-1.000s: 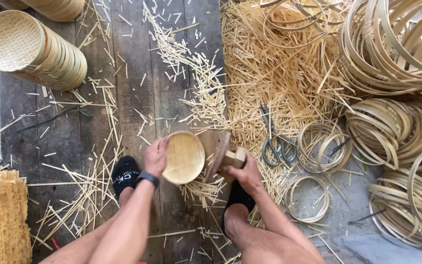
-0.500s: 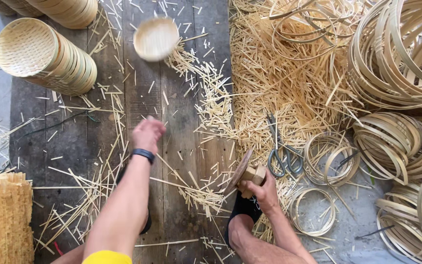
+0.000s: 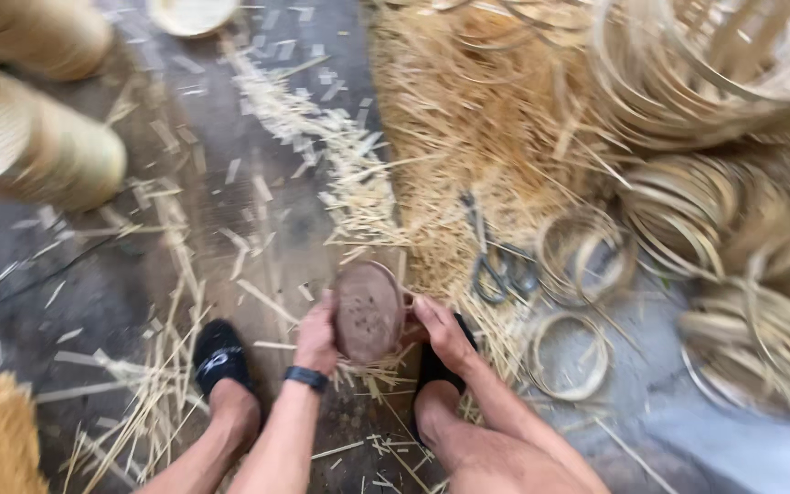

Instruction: The person sits on the floor and repeatedly assembles small round bamboo baskets. They place a woven bamboo mat over a circular wooden mold, fit a bamboo ring around the edge, tuck the mat into the ring, and trim the excess with shears. The finished baskets are stacked nearby.

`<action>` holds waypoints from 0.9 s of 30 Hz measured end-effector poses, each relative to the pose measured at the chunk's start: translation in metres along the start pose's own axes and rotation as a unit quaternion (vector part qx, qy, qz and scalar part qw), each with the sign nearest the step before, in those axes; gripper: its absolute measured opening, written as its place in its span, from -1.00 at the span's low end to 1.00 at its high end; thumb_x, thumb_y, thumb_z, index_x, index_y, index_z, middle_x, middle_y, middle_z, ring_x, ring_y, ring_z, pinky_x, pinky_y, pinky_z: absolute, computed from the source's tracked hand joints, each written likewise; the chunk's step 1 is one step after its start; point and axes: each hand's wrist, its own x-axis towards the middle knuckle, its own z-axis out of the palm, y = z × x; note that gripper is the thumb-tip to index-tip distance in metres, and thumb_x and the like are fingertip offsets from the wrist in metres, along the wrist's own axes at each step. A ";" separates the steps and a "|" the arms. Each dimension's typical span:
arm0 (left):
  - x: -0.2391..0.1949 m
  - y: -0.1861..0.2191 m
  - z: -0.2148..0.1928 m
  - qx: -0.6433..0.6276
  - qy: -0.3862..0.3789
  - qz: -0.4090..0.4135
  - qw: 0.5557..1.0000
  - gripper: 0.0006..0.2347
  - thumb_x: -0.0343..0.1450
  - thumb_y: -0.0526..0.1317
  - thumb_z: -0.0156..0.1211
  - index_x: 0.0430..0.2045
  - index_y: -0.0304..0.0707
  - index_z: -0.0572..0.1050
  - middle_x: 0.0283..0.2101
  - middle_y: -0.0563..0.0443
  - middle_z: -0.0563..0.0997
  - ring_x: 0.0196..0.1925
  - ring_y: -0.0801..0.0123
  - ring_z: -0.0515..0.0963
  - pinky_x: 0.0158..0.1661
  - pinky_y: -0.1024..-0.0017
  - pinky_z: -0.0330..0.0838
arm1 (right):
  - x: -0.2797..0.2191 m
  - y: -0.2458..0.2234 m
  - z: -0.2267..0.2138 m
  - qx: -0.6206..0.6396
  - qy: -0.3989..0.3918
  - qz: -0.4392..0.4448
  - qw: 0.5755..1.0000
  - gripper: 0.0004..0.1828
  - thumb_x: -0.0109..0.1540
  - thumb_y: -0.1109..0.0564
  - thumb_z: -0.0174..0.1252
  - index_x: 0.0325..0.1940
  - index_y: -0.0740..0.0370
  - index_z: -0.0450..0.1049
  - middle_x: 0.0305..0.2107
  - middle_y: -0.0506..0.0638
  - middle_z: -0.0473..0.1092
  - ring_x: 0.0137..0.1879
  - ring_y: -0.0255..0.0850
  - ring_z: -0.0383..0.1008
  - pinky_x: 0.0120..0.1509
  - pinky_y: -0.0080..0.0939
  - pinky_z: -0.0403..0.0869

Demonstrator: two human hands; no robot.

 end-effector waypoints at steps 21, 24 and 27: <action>-0.053 0.056 0.001 0.388 0.151 0.436 0.798 -0.56 0.58 -0.44 0.26 0.28 -0.55 0.16 0.09 -0.23 0.43 0.18 0.17 0.52 0.11 0.36 0.55 | -0.206 -0.153 -0.402 -0.551 0.546 0.141 0.615 -0.17 0.02 -0.15 0.49 0.27 0.21 0.38 0.06 0.24 0.40 0.22 0.10 0.34 0.36 0.18 0.22; -0.097 0.068 0.047 0.395 0.064 0.498 0.769 -0.63 0.62 -0.41 0.21 0.24 -0.56 0.19 0.13 -0.26 0.41 0.16 0.23 0.51 0.15 0.45 0.59 | -0.200 -0.143 -0.383 -0.524 0.561 0.101 0.633 -0.83 0.31 0.09 0.21 -0.03 0.04 0.64 -0.26 0.08 0.59 -0.14 -0.05 0.61 0.08 0.01 0.52; -0.130 0.081 0.106 0.380 -0.070 0.533 0.753 -0.77 0.59 -0.35 0.22 0.07 -0.47 0.39 0.04 -0.23 0.54 0.01 0.29 0.60 0.04 0.46 0.61 | -0.208 -0.127 -0.325 -0.590 0.593 -0.050 0.546 -0.88 0.33 0.18 0.24 -0.29 0.12 0.65 -0.40 0.06 0.55 -0.31 -0.07 0.57 -0.18 -0.03 0.54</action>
